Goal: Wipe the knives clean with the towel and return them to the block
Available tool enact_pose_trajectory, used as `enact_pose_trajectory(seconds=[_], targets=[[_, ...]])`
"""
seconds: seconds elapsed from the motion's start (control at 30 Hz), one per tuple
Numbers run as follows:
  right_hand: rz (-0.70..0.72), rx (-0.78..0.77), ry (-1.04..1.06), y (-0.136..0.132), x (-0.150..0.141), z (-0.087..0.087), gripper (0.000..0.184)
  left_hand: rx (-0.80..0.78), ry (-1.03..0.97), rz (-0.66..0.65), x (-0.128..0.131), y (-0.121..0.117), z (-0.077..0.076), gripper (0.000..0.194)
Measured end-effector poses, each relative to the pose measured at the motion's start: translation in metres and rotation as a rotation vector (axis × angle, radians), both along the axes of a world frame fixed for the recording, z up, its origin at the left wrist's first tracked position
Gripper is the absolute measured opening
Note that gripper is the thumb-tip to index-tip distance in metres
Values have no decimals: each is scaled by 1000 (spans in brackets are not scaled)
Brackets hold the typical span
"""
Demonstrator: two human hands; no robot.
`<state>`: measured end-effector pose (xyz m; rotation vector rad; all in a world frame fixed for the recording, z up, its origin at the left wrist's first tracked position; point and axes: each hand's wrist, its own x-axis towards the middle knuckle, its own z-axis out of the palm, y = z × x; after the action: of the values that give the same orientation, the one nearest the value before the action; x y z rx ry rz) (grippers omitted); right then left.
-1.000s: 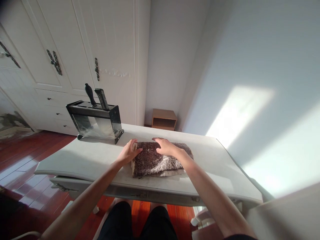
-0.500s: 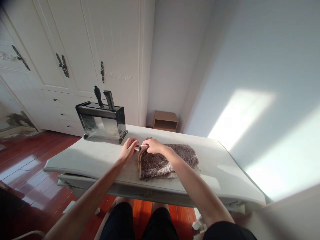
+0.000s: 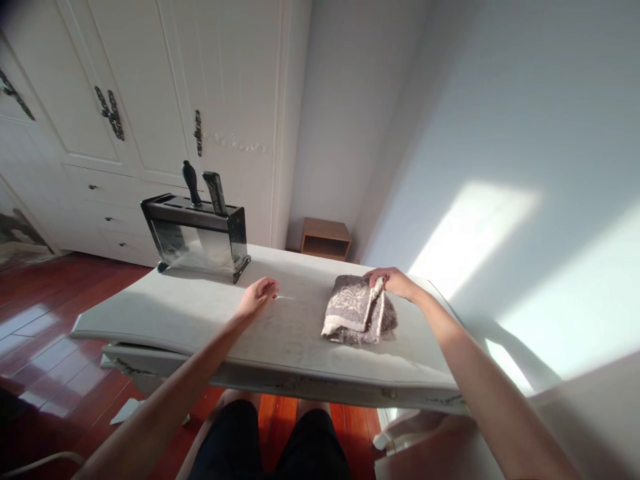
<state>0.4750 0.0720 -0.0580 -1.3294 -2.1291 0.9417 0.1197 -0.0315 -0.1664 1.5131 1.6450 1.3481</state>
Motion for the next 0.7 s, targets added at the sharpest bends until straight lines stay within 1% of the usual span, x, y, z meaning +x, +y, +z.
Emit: enact_pose_trajectory(seconds=[0.07, 0.17, 0.27, 0.33, 0.4, 0.47, 0.53, 0.6, 0.67, 0.7], targets=[[-139, -11, -88, 7, 23, -11, 31, 1, 98, -3, 1, -1, 2, 18], [-182, -31, -153, 16, 46, -27, 34, 1, 200, -13, 2, -3, 5, 16], [-280, 38, -134, 19, 53, -33, 29, -7, 247, -20, 3, -2, 6, 15], [-343, 134, -113, 16, 45, -31, 27, -11, 262, -19, 3, -2, 6, 15], [-321, 254, -107, 7, 28, -29, 25, -12, 279, -16, 3, -1, 5, 16], [-193, 369, -137, -5, 6, -30, 21, -12, 302, -17, 3, -1, 5, 17], [-93, 400, -170, -20, -17, -36, 17, -15, 325, -19, 3, -1, 4, 19], [-21, 408, -232, -31, -34, -45, 31, -15, 337, -21, 2, -1, 4, 20], [-47, 379, -329, -37, -42, -56, 46, -9, 343, -28, 1, -1, 5, 21], [-72, 349, -384, -38, -42, -60, 50, -6, 350, -33, 1, -1, 5, 21]])
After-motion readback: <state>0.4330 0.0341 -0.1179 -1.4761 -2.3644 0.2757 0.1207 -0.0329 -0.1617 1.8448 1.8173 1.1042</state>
